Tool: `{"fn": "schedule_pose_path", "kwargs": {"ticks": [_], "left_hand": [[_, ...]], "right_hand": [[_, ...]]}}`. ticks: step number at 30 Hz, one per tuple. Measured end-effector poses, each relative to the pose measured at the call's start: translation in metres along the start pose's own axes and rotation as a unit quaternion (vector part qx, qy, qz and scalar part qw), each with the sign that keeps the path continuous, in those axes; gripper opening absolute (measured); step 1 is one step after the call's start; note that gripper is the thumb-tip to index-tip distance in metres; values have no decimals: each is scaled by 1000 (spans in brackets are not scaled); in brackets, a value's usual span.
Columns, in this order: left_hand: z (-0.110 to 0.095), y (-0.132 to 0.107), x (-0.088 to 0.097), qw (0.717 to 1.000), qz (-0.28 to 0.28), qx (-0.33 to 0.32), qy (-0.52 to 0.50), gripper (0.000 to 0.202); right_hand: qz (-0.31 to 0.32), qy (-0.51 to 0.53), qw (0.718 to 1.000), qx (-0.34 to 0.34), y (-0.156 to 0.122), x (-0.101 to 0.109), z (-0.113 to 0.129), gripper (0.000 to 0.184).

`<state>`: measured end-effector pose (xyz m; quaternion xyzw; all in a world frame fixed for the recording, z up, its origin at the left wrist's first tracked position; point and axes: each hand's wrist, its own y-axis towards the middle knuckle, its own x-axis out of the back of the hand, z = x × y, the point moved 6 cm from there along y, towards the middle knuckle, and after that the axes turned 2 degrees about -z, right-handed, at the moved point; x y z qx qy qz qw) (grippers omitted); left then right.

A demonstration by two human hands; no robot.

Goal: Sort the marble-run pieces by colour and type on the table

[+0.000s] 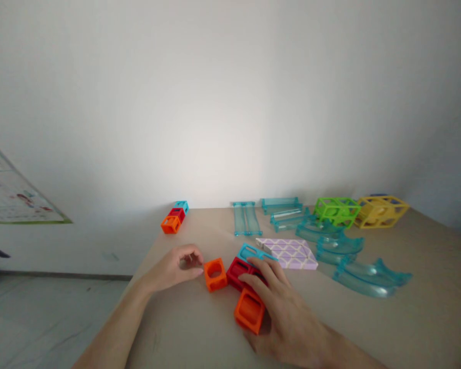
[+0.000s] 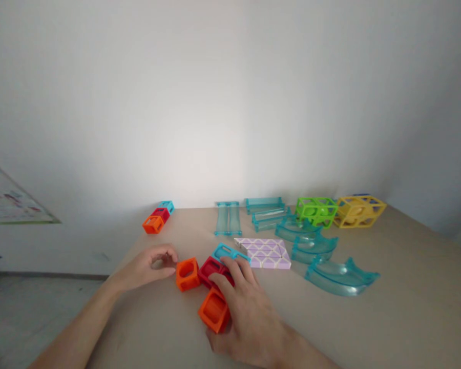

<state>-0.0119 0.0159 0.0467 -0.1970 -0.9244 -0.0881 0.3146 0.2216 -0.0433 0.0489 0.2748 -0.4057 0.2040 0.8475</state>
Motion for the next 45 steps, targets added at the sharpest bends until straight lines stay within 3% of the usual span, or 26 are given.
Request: {"fn": "schedule_pose_path", "kwargs": {"ticks": [2,4,6,8,12,18,25,29,33,40,45], "left_hand": [[-7,0,-3,999,3,-42,-5,27],[-17,-1,-14,996,41,-84,5,33],[-20,-1,-24,993,64,-95,25,32],[-16,1,-24,995,49,-83,39,30],[7,8,-7,991,-44,-58,110,27],[44,35,17,942,-226,8,248,19],[49,56,28,875,-342,87,331,36],[42,57,21,872,-317,78,366,37],[48,70,22,876,-286,83,380,40],[70,109,43,864,-296,155,377,34],[77,119,49,852,-318,186,373,32]], "right_hand": [[-6,3,1000,0,-1,1,0,75],[-6,5,1000,2,-1,0,-1,76],[-3,3,1000,-2,-1,-1,-1,78],[-3,-5,1000,-9,-1,-1,-3,78],[-11,-12,1000,-13,-2,-2,-5,76],[-26,-18,999,-5,-3,-2,-5,72],[-30,-19,999,4,-2,-1,-2,68],[-24,-16,1000,-1,-2,-2,-3,69],[-16,-9,1000,-7,-2,-4,-5,71],[-12,-16,1000,-4,-1,-3,-3,70],[-12,-12,1000,-10,0,-3,-4,69]]}}
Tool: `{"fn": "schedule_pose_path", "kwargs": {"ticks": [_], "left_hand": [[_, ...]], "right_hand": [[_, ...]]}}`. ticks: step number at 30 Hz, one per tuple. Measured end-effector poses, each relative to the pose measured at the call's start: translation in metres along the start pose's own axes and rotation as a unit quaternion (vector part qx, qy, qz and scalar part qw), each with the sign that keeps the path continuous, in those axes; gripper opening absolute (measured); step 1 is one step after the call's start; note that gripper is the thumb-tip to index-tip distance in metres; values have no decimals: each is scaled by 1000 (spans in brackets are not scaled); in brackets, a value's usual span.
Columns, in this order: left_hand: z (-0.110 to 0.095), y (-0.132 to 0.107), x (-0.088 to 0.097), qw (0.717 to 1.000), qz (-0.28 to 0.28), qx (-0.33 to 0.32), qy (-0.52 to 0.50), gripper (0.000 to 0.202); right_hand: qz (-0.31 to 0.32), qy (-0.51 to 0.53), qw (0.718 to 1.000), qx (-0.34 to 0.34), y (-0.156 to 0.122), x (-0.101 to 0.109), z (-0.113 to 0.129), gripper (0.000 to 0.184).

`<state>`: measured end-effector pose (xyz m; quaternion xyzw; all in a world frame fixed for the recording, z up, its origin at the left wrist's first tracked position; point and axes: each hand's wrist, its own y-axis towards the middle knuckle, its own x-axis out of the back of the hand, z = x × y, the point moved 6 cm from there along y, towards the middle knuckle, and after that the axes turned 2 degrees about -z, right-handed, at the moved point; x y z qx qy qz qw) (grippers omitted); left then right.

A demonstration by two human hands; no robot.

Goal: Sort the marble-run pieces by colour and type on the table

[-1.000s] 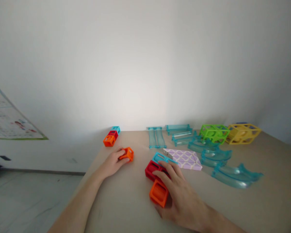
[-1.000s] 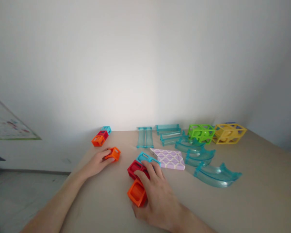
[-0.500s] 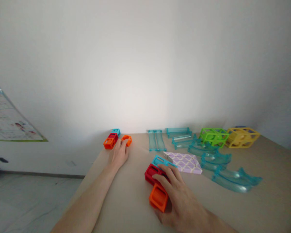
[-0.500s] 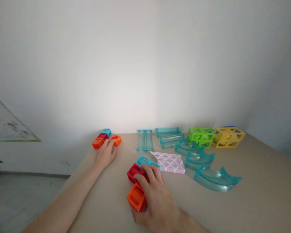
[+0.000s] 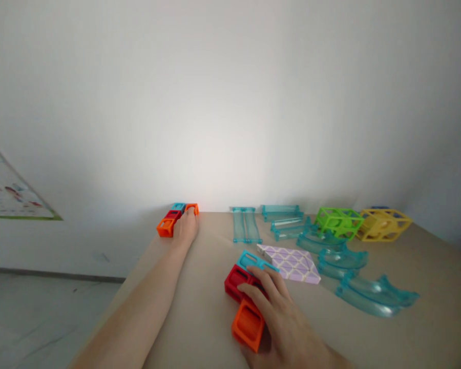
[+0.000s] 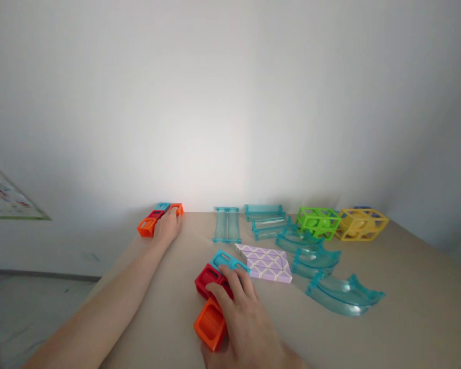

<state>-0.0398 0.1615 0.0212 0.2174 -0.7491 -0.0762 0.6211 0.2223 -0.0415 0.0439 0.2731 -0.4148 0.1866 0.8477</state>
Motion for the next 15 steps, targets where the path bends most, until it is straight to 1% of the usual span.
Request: {"fn": "schedule_pose_path", "kwargs": {"ticks": [5,8,12,15], "left_hand": [[3,4,1,1000,-10,17,-2,31],[1,1,3,1000,-17,19,-10,36],[-4,-12,10,999,-27,15,-28,47],[-11,-31,16,999,-22,-13,-46,41]], "right_hand": [[-5,5,1000,1,1,0,1,68],[-4,1,1000,-2,0,0,0,70],[-11,-6,1000,4,-2,-1,-1,71],[-9,-7,1000,10,-2,-2,-1,70]]}}
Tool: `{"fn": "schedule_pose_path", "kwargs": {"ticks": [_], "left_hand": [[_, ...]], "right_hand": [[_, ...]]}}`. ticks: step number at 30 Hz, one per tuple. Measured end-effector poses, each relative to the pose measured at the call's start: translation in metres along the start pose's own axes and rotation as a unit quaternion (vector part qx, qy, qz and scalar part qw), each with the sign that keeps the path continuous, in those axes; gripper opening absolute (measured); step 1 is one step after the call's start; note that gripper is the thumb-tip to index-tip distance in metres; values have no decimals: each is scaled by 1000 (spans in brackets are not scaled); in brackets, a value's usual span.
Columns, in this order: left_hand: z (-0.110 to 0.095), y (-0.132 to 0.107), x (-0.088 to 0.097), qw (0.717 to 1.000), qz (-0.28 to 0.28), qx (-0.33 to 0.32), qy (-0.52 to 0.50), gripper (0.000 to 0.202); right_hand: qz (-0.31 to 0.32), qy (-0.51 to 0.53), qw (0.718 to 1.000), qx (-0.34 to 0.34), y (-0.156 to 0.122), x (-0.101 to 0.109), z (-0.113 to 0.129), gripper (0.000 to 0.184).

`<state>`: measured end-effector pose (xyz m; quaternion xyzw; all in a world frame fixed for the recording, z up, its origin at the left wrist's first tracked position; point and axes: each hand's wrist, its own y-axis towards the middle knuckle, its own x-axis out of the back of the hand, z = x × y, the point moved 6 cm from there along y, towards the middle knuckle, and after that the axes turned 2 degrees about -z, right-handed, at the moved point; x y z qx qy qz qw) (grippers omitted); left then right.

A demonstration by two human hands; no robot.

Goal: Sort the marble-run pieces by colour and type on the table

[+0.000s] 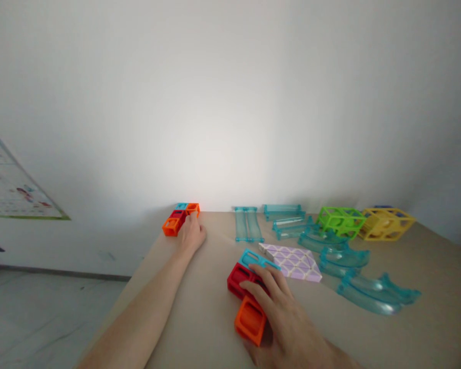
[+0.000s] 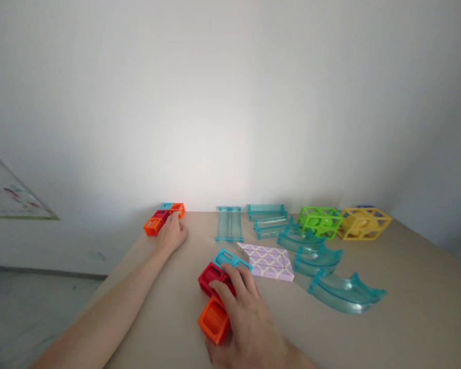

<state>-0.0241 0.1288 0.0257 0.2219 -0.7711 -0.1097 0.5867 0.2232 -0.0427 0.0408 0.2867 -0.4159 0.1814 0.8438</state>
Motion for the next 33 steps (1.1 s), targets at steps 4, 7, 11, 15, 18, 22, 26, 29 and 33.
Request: {"fn": "schedule_pose_path", "kwargs": {"ticks": [4,7,11,15,18,22,26,29,33], "left_hand": [[-16,-36,12,996,22,-74,-48,28],[-32,-73,27,981,68,-143,-110,25],[-62,-125,53,905,159,-250,-304,26],[-79,-142,61,863,215,-273,-366,29],[-77,-128,58,875,194,-230,-380,31],[-78,-119,56,838,253,-301,-379,27],[-69,-115,56,839,261,-308,-364,21],[-68,-114,49,847,257,-310,-347,26],[-70,-113,38,865,230,-316,-315,33]], "right_hand": [[8,6,1000,3,0,1,0,72],[14,9,1000,1,0,2,0,73],[14,15,1000,4,2,1,0,76],[22,26,999,5,4,4,2,78],[66,49,996,23,6,8,11,77],[131,86,987,45,7,12,24,68],[126,96,987,32,6,11,24,66],[120,95,988,29,5,7,22,64],[122,96,988,20,4,3,21,60]]}}
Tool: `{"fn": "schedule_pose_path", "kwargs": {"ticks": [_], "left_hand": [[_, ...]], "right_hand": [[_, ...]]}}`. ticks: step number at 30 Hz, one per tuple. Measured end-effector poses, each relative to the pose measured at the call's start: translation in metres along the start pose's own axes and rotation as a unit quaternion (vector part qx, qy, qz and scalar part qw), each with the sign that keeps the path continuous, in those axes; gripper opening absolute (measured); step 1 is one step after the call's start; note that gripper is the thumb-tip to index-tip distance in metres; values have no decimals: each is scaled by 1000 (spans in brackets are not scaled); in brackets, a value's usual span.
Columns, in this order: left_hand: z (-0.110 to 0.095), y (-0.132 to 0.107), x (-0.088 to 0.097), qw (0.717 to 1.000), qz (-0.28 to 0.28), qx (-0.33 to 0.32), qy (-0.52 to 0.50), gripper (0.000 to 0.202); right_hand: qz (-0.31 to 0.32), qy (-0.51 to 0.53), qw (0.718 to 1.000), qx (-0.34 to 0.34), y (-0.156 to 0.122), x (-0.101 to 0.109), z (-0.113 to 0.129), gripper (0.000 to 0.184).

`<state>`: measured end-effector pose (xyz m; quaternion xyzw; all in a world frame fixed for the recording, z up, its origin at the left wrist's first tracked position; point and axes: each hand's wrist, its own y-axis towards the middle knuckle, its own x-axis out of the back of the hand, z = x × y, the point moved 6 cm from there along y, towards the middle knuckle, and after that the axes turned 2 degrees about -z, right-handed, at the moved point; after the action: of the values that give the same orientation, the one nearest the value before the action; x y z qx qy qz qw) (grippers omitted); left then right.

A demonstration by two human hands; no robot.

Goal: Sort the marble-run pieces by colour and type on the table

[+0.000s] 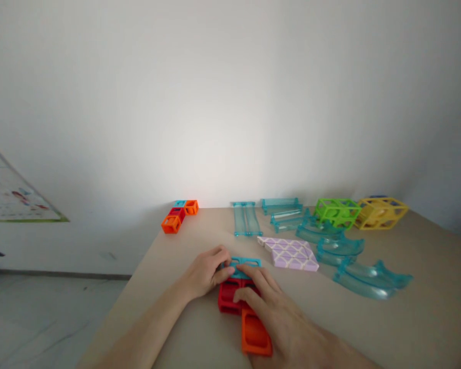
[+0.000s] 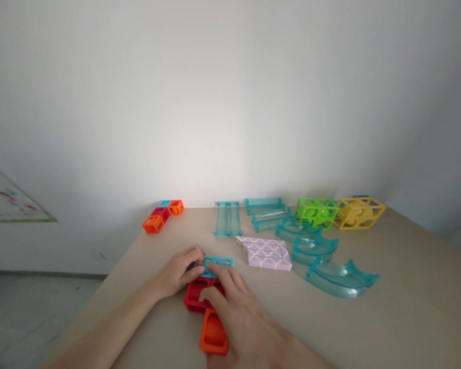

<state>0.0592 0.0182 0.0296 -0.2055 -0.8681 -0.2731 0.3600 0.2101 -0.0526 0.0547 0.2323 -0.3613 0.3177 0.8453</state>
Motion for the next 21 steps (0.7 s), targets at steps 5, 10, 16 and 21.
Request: {"fn": "schedule_pose_path", "kwargs": {"ticks": [5,10,16,21], "left_hand": [[10,1,8,994,-63,44,81,37],[31,-6,32,966,-141,134,170,38],[66,-13,56,902,-227,248,270,22],[83,-6,65,873,-237,289,314,17]], "right_hand": [[5,-11,1000,-17,-1,-1,-2,62],[7,-17,1000,-21,-2,3,-1,61],[-8,-14,1000,-13,-4,3,0,61],[-10,-15,1000,-16,-3,2,1,62]]}}
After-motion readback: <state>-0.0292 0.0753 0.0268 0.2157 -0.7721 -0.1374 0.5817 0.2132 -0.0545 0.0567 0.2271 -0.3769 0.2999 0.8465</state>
